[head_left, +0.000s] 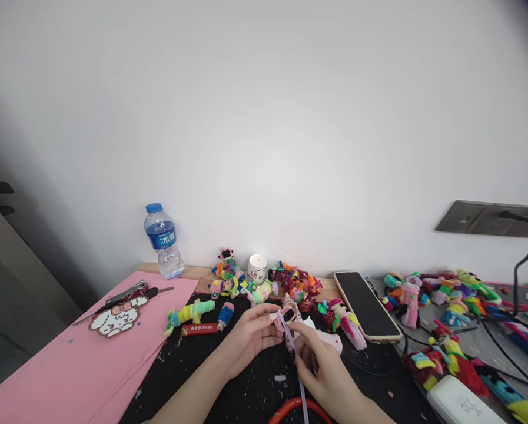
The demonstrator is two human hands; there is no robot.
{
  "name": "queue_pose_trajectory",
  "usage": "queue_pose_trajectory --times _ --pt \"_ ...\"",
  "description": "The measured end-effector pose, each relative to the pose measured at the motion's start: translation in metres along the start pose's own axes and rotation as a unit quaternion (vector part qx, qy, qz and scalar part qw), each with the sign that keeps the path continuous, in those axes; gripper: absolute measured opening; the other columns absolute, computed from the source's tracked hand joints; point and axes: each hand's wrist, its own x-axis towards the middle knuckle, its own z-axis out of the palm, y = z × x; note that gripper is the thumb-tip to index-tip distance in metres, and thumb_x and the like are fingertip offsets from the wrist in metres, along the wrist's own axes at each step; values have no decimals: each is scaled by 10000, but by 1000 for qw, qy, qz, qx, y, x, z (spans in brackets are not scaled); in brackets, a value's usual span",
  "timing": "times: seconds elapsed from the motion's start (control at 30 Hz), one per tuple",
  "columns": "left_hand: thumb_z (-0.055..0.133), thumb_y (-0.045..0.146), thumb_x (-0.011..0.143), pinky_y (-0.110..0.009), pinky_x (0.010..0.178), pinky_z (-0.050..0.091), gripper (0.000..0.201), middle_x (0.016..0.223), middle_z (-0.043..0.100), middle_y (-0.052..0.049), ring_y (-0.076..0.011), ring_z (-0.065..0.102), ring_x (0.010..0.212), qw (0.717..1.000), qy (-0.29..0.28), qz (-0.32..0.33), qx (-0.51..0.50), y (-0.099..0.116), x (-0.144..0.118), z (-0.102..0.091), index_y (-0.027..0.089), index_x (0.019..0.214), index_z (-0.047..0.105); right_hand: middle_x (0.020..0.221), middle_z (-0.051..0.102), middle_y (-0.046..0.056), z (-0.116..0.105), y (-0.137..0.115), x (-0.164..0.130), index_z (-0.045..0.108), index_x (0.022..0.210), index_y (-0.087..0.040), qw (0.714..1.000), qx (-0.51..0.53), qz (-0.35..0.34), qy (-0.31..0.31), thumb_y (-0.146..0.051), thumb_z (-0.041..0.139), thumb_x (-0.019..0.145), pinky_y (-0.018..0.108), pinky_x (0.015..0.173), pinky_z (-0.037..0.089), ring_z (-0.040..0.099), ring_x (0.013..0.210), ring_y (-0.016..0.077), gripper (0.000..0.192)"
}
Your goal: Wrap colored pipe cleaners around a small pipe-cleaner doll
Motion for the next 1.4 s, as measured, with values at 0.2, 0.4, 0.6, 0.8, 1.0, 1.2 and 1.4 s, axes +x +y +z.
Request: queue_pose_trajectory --times 0.2,0.4,0.6,0.8,1.0,1.2,1.4 --pt "669 212 738 -283 725 468 189 780 661 -63 -134 611 697 1000 5 -4 7 -1 -1 0 139 904 620 799 542 -26 -1 -2 -1 358 1255 -233 1000 3 3 -1 -18 414 771 194 528 393 505 579 94 533" --pt "623 223 751 -289 729 463 140 765 661 -62 -141 612 693 1000 -7 -10 -2 0 -1 1 149 870 631 793 550 -26 -2 -3 -1 377 1256 -235 1000 -3 6 -5 -24 416 771 201 535 398 512 583 100 530" --pt "655 246 738 -288 730 457 163 766 657 -53 -140 607 694 1000 1 -12 19 2 -2 4 152 870 635 796 556 -24 -1 -2 -1 370 1267 -235 1000 -5 8 -9 -34 418 776 203 538 397 509 582 102 533" --pt "699 231 715 -273 716 449 209 793 637 -46 -114 583 680 999 5 -2 43 1 -2 5 137 888 627 774 558 -20 -1 -3 -1 385 1270 -225 1000 -9 12 -7 -46 428 777 202 540 401 512 583 106 526" --pt "710 233 705 -270 699 453 213 771 626 -42 -111 570 667 998 20 13 61 -1 -1 6 127 874 634 765 550 -20 -1 -2 -1 387 1269 -218 1000 -6 7 -13 -56 424 786 204 526 396 496 554 99 510" --pt "709 235 703 -269 690 455 228 754 622 -36 -106 560 653 997 30 28 58 -2 -1 4 126 889 634 769 575 -13 -6 -5 -4 364 1263 -219 999 -19 -26 10 -81 404 809 217 556 432 527 582 116 476" --pt "728 255 681 -281 693 461 268 743 623 -27 -114 571 642 996 57 56 34 -2 3 0 129 901 640 1011 614 85 -14 -5 -2 469 1187 -196 981 -148 -39 119 -101 421 790 351 801 468 579 900 220 411"
